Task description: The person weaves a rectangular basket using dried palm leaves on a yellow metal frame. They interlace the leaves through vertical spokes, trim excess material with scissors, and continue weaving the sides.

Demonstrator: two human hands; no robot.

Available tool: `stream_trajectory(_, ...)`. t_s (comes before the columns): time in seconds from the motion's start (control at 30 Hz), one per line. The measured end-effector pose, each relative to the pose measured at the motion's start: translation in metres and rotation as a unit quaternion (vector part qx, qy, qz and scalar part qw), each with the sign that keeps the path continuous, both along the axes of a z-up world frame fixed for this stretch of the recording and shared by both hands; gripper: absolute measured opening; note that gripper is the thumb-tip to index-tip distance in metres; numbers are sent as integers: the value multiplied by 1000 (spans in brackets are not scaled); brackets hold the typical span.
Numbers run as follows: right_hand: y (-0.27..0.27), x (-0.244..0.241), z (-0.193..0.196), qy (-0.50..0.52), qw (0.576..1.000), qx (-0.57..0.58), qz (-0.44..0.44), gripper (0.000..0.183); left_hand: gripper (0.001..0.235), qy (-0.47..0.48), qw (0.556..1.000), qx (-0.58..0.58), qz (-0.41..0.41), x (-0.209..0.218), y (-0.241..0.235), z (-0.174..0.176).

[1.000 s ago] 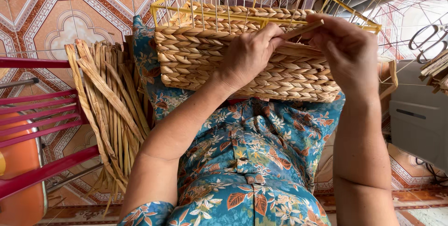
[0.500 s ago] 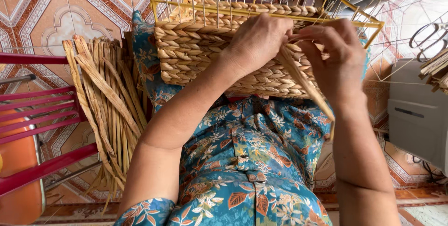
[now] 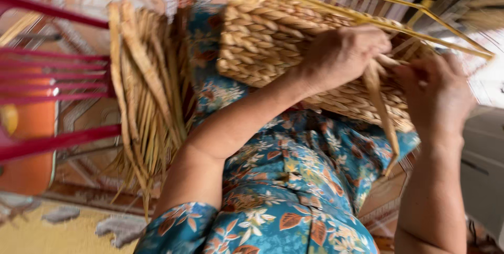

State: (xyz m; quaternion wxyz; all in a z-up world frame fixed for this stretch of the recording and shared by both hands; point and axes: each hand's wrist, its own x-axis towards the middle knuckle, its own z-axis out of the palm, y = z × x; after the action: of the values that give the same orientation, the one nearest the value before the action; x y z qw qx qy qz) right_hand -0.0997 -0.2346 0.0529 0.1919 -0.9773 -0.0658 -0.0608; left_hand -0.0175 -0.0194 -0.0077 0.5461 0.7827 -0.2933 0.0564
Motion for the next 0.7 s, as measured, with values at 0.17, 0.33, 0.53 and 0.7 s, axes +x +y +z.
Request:
stream_trajectory(0.17, -28, -8, -16, 78, 957, 254, -115, 14, 30, -14, 990, -137, 16, -31, 84, -13)
stream_trajectory(0.33, -40, -40, -25, 13, 930, 343, -129, 10, 11, 33, 884, -72, 460, -93, 259, -68)
stream_trajectory(0.53, -19, -41, -18, -25, 931, 353, -93, 9, 40, -55, 664, 420, 616, -127, 377, -133)
stream_trajectory(0.7, 38, -61, 15, -17, 912, 406, -49, 11, 20, 182, 843, -59, 503, -116, 340, -86)
